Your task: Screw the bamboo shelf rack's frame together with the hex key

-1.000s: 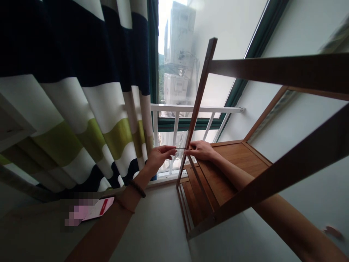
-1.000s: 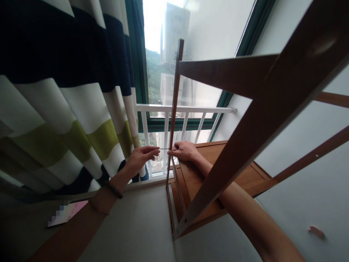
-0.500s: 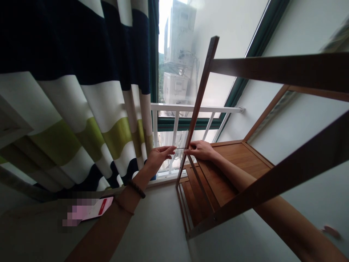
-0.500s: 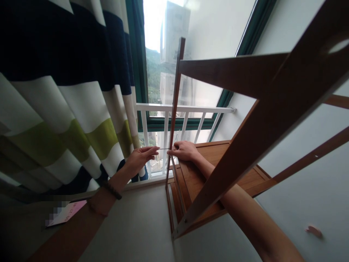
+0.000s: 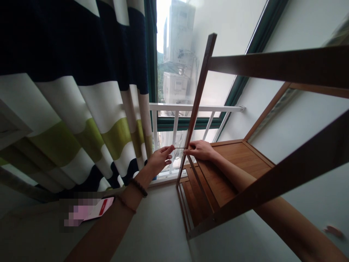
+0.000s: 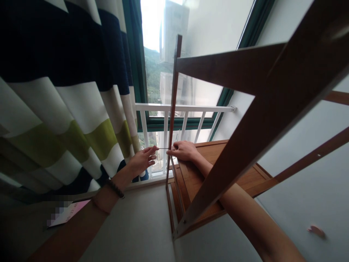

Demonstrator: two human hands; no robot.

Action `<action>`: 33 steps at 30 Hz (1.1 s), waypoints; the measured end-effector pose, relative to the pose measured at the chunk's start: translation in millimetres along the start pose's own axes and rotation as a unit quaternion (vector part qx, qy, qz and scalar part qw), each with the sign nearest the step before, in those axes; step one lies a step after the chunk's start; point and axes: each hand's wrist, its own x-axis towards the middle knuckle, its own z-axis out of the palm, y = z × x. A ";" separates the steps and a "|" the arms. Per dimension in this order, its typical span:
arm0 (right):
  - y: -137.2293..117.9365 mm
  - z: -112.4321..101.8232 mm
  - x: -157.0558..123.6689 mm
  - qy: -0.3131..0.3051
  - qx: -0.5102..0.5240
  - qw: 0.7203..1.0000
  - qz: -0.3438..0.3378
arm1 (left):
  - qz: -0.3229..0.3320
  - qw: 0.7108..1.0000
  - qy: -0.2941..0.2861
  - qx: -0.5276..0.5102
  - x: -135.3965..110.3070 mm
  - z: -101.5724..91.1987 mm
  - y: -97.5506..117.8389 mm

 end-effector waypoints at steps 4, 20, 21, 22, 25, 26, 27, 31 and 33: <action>-1.1 0.0 0.0 -0.001 -0.008 1.000 0.004 | -0.094 0.994 -0.055 0.030 0.4 -7.7 2.9; -6.6 -5.4 -2.9 -0.008 -0.008 1.000 0.007 | 0.323 0.866 -0.005 0.382 -13.7 -8.1 0.7; -6.8 -5.4 -3.0 -0.008 -0.009 1.000 0.007 | 0.305 0.889 0.000 0.341 -13.6 -6.0 -1.2; -6.7 -5.5 -3.1 -0.009 -0.010 1.000 0.007 | 0.286 0.911 0.003 0.297 -13.4 -3.6 -2.5; -6.1 -5.6 -3.4 -0.010 -0.016 1.000 0.007 | 0.237 0.953 -0.016 0.190 -12.8 1.9 -2.8; -5.8 -5.6 -3.4 -0.009 -0.017 1.000 0.007 | 0.227 0.959 -0.025 0.171 -12.5 2.2 -2.2; -5.6 -5.5 -3.4 -0.008 -0.016 1.000 0.008 | 0.218 0.962 -0.032 0.162 -12.0 1.5 -1.5; -4.7 -4.3 -2.3 -0.006 -0.016 1.000 0.004 | 0.238 0.946 -0.047 0.215 -6.9 -6.5 -0.4; -4.5 -3.8 -1.6 -0.006 -0.018 1.000 0.005 | 0.278 0.919 -0.026 0.279 -3.6 -9.9 -0.8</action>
